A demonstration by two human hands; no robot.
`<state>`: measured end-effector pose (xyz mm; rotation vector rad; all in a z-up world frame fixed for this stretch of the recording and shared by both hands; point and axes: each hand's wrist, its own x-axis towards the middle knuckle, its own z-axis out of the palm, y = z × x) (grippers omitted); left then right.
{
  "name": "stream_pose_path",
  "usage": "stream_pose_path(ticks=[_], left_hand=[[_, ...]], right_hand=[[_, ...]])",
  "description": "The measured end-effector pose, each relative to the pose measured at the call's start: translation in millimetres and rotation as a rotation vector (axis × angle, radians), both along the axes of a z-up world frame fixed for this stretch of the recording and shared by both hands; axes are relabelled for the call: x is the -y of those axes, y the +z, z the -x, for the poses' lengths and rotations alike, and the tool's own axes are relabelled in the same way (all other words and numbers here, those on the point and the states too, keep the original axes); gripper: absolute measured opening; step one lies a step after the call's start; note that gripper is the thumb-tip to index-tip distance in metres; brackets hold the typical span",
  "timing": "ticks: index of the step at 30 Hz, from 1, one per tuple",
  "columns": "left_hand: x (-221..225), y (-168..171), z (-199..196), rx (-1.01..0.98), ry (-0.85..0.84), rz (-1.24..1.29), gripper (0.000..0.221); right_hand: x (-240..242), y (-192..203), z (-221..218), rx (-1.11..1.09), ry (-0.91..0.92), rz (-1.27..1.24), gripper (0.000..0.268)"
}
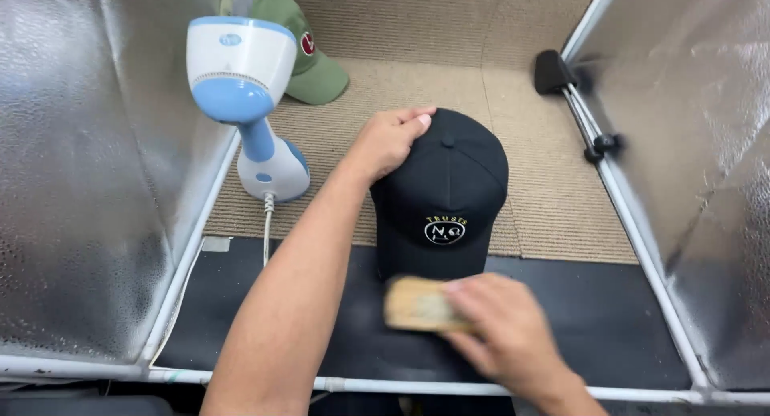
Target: Cleaning and steaming a black baseball cap using a wooden brush and a handheld steamer to remove lint and wrinkles.
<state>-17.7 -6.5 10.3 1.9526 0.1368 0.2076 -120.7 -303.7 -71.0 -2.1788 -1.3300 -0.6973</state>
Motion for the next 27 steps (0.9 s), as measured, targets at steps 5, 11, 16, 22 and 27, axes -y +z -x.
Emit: stream_pose_path(ticks=[5, 11, 16, 22, 27], left_hand=[[-2, -3, -7, 0.067, 0.007, 0.003, 0.045], [-6, -3, -13, 0.041, -0.007, -0.034, 0.047], [-6, -14, -17, 0.132, -0.030, 0.015, 0.043], [-1, -16, -20, 0.027, 0.094, 0.024, 0.036], [-7, -23, -32, 0.058, 0.100, 0.020, 0.036]], right_hand=[[33, -21, -67, -0.138, 0.132, 0.077, 0.044], [44, -18, -66, 0.137, -0.433, -0.165, 0.064], [-21, 17, -42, 0.331, 0.081, 0.113, 0.041], [92, -13, -124, 0.422, -0.540, 0.009, 0.070], [22, -4, -71, 0.287, -0.130, -0.247, 0.058]])
